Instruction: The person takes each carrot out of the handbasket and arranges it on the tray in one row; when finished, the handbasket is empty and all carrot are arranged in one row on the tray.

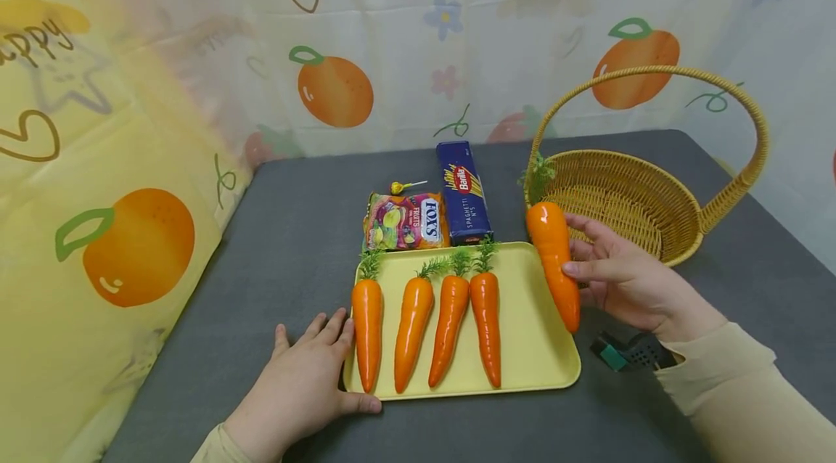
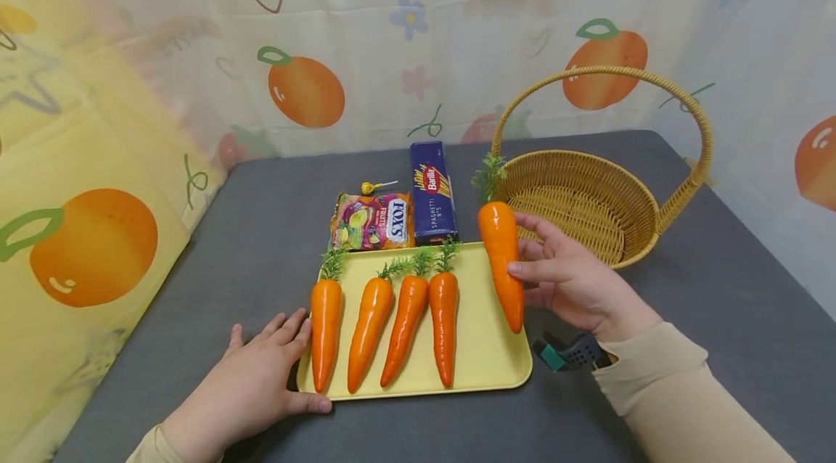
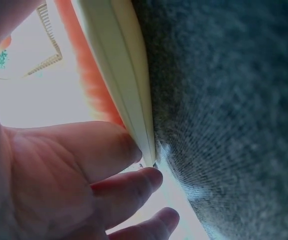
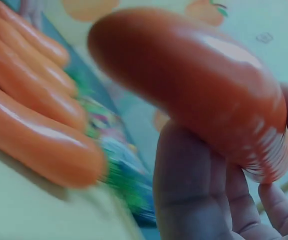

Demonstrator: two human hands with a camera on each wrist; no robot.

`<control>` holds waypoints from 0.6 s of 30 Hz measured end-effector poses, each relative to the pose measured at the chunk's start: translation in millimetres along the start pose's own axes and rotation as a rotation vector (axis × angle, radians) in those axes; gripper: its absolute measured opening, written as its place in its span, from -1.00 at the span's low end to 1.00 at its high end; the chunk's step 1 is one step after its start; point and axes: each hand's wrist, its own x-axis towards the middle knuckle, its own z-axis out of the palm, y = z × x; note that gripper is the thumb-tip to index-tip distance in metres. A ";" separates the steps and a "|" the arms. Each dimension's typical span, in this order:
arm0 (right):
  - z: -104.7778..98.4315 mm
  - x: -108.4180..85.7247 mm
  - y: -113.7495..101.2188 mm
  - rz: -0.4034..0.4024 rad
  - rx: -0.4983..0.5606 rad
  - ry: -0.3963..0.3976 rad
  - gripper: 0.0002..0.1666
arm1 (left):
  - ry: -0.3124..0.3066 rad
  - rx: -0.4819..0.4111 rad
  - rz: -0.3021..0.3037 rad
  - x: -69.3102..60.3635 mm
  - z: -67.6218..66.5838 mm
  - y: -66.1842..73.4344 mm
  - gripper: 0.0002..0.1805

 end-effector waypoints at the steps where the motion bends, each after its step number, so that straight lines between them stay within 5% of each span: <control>1: 3.8 -0.1 6.7 0.006 0.004 -0.017 -0.26 | -0.001 0.000 0.000 0.3 -0.1 0.2 0.52; 4: 14.5 -0.2 24.3 0.063 -0.010 -0.011 -0.21 | 0.001 0.000 0.000 0.8 -0.2 0.5 0.52; 10: 31.4 -1.0 43.7 0.190 -0.218 0.210 0.06 | 0.013 0.001 0.014 0.3 -0.1 0.7 0.53; 18: 46.1 4.1 50.7 0.225 -0.349 0.326 0.08 | 0.006 0.018 0.010 0.9 -0.8 0.9 0.54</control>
